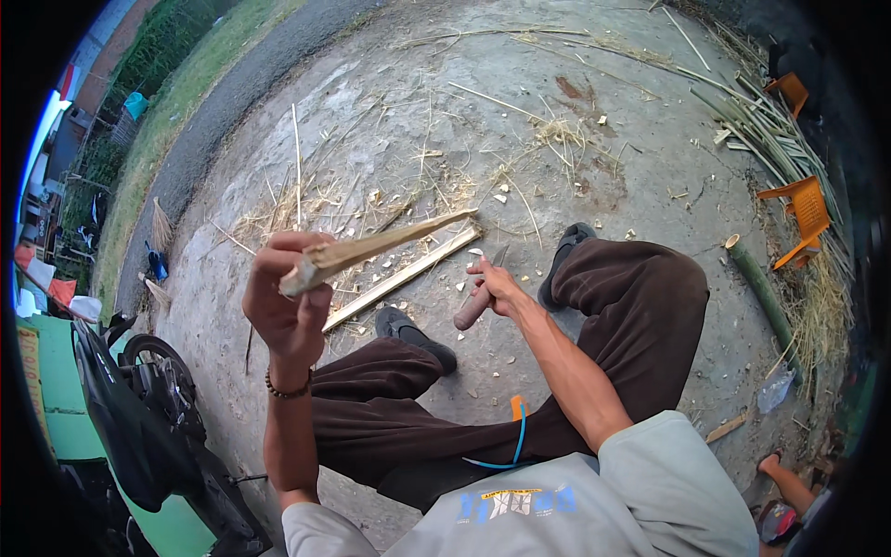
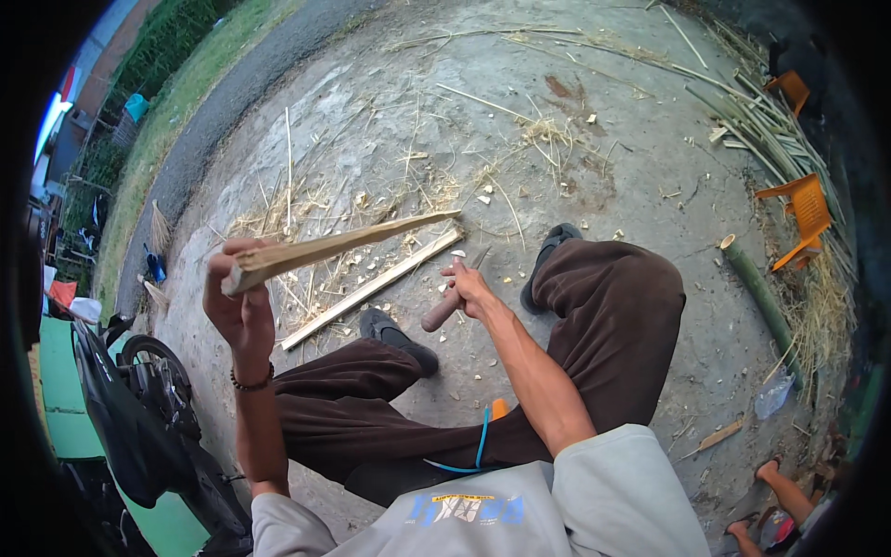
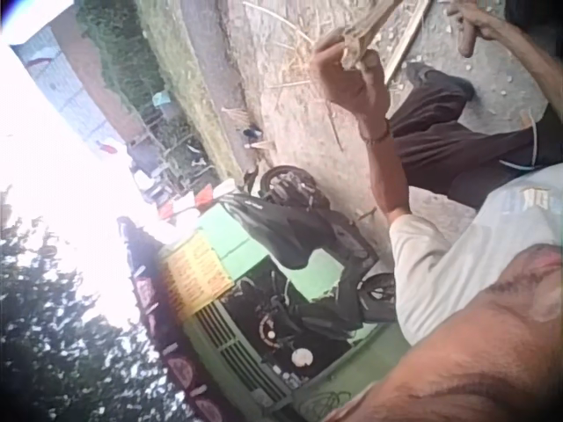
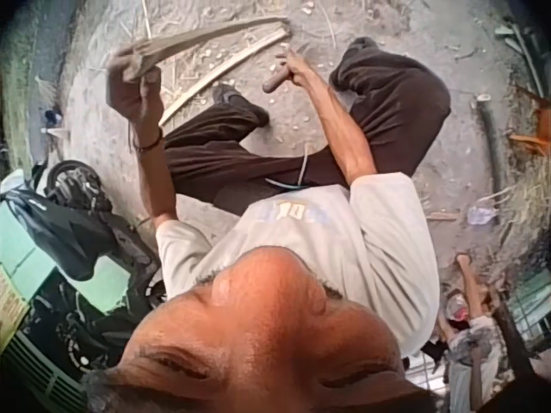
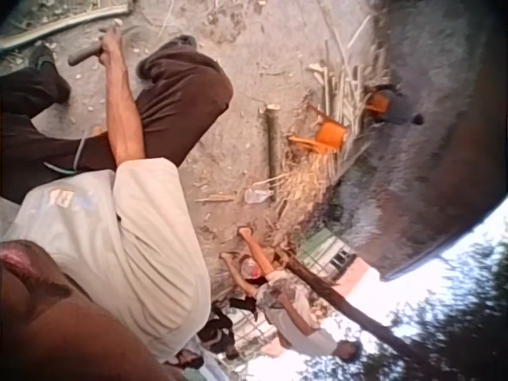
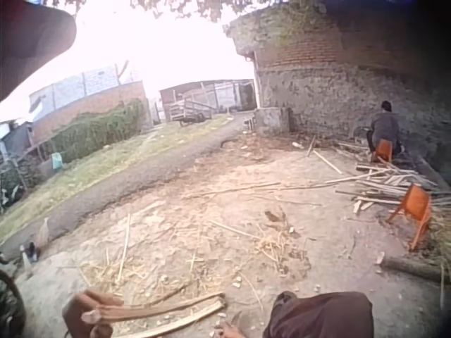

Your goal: The person is using a machete and a hammer to split and shape bamboo strips.

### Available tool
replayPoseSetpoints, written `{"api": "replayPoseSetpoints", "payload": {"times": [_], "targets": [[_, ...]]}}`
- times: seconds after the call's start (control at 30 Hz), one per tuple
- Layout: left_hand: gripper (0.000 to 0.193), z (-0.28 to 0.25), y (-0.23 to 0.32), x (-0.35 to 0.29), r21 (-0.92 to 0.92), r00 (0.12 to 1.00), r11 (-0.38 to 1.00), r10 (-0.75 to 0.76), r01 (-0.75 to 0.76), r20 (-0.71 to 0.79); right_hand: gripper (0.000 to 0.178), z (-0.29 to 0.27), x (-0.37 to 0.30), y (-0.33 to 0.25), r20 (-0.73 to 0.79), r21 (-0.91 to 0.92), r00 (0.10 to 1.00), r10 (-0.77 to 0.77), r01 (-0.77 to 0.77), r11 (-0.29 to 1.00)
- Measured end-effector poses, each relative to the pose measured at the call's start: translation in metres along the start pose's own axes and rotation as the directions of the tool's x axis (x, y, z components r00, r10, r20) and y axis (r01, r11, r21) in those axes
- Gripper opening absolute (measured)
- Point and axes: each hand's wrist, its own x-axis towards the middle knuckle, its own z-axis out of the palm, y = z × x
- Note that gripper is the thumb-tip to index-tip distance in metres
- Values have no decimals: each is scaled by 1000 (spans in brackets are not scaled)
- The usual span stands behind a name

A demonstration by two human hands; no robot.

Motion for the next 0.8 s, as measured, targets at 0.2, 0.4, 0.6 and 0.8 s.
{"api": "replayPoseSetpoints", "payload": {"times": [0.2, 0.4, 0.6, 0.8], "targets": [[42, 14, 24, -7, -170, 906, 985, 90, -20, 413, 63, 58, -58, -56, 314, 263, 949, 11, -98, 960], [38, 17, 36, 0, -237, 820, 966, 50, 106, 570, 35, 55, -55, -74, 365, 162, 924, -115, 58, 985], [56, -11, 75, 6, 18, 499, 947, -184, 320, 847, 37, 74, -84, -112, 314, 45, 933, -178, 173, 984], [48, -48, 32, 13, -175, 772, 867, -302, 466, 559, 38, 94, -96, -154, 498, -342, 834, -237, 440, 830]]}}
